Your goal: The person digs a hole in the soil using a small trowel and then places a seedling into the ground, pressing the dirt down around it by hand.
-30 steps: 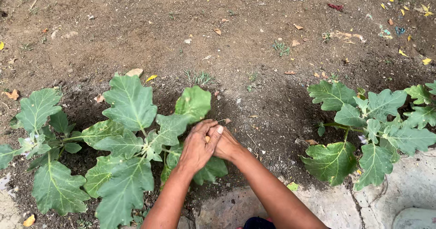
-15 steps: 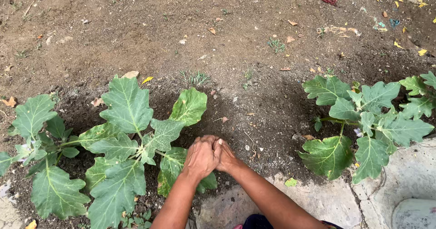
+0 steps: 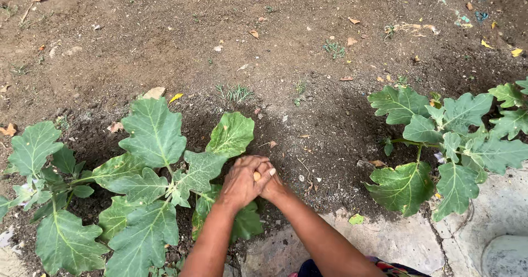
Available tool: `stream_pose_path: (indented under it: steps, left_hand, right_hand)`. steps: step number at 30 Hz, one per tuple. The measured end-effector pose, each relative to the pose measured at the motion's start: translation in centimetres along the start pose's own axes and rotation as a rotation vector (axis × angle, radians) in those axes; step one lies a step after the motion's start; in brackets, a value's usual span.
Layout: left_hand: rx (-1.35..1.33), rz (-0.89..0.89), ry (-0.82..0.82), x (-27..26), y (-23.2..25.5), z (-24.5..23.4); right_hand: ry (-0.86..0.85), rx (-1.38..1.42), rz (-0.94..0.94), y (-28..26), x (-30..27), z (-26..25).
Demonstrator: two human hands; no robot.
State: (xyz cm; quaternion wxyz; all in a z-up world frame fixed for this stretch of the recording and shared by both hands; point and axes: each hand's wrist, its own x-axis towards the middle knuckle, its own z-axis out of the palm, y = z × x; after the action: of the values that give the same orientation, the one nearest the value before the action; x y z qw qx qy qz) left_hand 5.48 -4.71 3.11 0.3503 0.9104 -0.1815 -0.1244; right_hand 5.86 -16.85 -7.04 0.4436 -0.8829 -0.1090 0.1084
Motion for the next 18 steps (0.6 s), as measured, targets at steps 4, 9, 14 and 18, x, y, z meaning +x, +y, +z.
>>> stream_pose_path:
  steps: [4, 9, 14, 18]
  left_hand:
    - [-0.025, -0.030, 0.008, -0.2, -0.6, 0.8]
    - [-0.049, -0.020, -0.021, -1.6, 0.0, 0.7]
    - [-0.068, -0.069, -0.112, -2.9, 1.6, 0.2]
    - [-0.099, -0.102, -0.129, -3.6, 2.6, 0.0]
  right_hand:
    - [-0.018, -0.226, 0.018, 1.8, -0.6, 0.5]
    - [0.086, -0.249, -0.094, 1.3, -2.0, 1.1]
    - [0.126, -0.184, -0.162, 1.5, -4.1, 1.8]
    - [0.091, -0.229, -0.088, 1.1, -5.2, 1.7]
